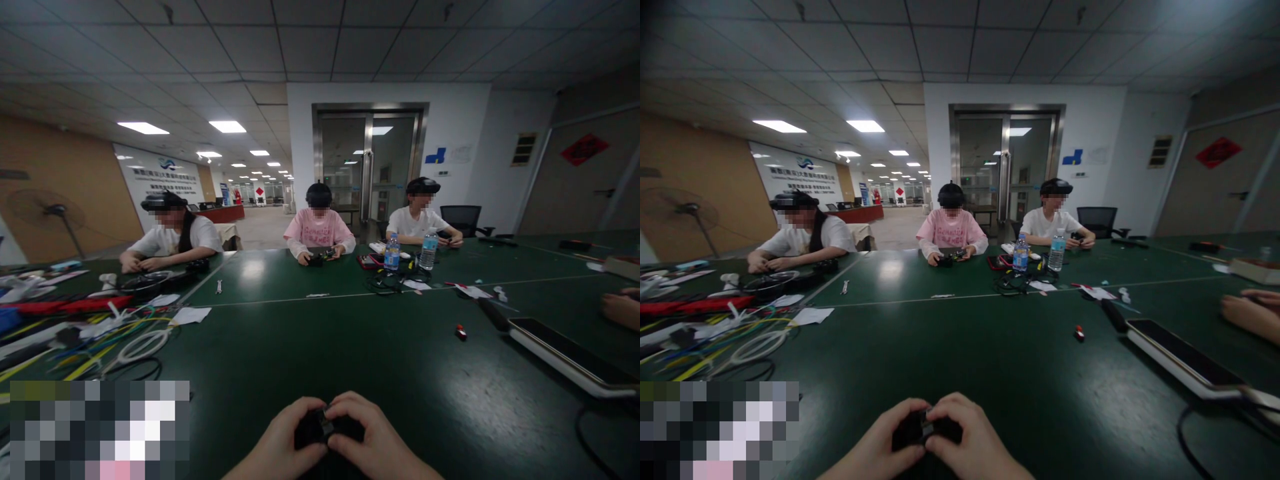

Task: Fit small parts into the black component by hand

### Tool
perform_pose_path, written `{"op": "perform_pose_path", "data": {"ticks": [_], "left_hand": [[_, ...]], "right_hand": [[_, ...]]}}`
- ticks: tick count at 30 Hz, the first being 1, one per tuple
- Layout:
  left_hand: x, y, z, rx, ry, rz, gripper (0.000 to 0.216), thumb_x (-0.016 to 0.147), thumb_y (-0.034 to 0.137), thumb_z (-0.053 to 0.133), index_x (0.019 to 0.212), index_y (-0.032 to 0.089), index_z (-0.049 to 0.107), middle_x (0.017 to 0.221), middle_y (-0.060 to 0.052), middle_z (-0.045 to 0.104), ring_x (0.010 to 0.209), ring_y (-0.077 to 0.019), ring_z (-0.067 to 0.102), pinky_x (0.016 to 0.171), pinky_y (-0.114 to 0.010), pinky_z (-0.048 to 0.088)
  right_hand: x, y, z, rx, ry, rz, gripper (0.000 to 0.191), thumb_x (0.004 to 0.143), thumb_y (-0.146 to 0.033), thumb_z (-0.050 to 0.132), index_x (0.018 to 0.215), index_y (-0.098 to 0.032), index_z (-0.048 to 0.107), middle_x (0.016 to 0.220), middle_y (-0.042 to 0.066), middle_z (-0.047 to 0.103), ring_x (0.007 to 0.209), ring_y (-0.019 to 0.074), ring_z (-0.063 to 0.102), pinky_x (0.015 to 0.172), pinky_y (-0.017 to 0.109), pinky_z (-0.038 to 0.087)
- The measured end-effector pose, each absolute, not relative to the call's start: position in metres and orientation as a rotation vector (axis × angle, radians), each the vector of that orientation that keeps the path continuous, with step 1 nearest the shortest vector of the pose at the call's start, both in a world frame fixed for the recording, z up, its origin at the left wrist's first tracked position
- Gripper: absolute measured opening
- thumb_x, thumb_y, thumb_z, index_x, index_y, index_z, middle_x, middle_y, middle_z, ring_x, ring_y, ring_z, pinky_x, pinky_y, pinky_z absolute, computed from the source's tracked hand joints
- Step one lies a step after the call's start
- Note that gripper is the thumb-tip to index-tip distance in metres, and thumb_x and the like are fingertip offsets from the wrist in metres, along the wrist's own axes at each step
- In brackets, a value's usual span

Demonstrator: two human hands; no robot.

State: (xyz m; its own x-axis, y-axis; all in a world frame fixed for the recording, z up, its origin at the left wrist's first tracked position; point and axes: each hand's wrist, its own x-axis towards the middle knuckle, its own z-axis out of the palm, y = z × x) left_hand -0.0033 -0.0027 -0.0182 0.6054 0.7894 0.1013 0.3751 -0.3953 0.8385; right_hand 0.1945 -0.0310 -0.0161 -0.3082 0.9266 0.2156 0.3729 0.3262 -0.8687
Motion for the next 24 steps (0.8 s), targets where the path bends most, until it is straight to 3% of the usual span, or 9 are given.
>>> {"op": "perform_pose_path", "data": {"ticks": [18,24], "left_hand": [[-0.0066,-0.0016,-0.0196,1.923,0.9,0.65,0.045,0.072,0.025,0.065,0.115,0.021,0.054,0.113,-0.007,0.062,0.105,-0.025,0.056,0.093,-0.033,0.044],[-0.0049,-0.0012,-0.0182,1.948,0.929,0.625,0.046,0.068,0.014,0.062,0.113,0.02,0.055,0.113,-0.007,0.063,0.104,-0.0242,0.058,0.093,-0.033,0.044]], "right_hand": [[0.1941,-0.0292,-0.0181,-1.135,-1.823,0.97,0.026,0.071,-0.016,0.069,0.095,-0.023,0.069,0.101,0.004,0.063,0.094,0.0203,0.06,0.084,0.032,0.046],[0.1941,-0.0295,-0.0166,-1.149,-1.827,0.981,0.025,0.072,-0.017,0.069,0.095,-0.024,0.069,0.103,0.004,0.063,0.096,0.0208,0.06,0.086,0.032,0.045]]}}
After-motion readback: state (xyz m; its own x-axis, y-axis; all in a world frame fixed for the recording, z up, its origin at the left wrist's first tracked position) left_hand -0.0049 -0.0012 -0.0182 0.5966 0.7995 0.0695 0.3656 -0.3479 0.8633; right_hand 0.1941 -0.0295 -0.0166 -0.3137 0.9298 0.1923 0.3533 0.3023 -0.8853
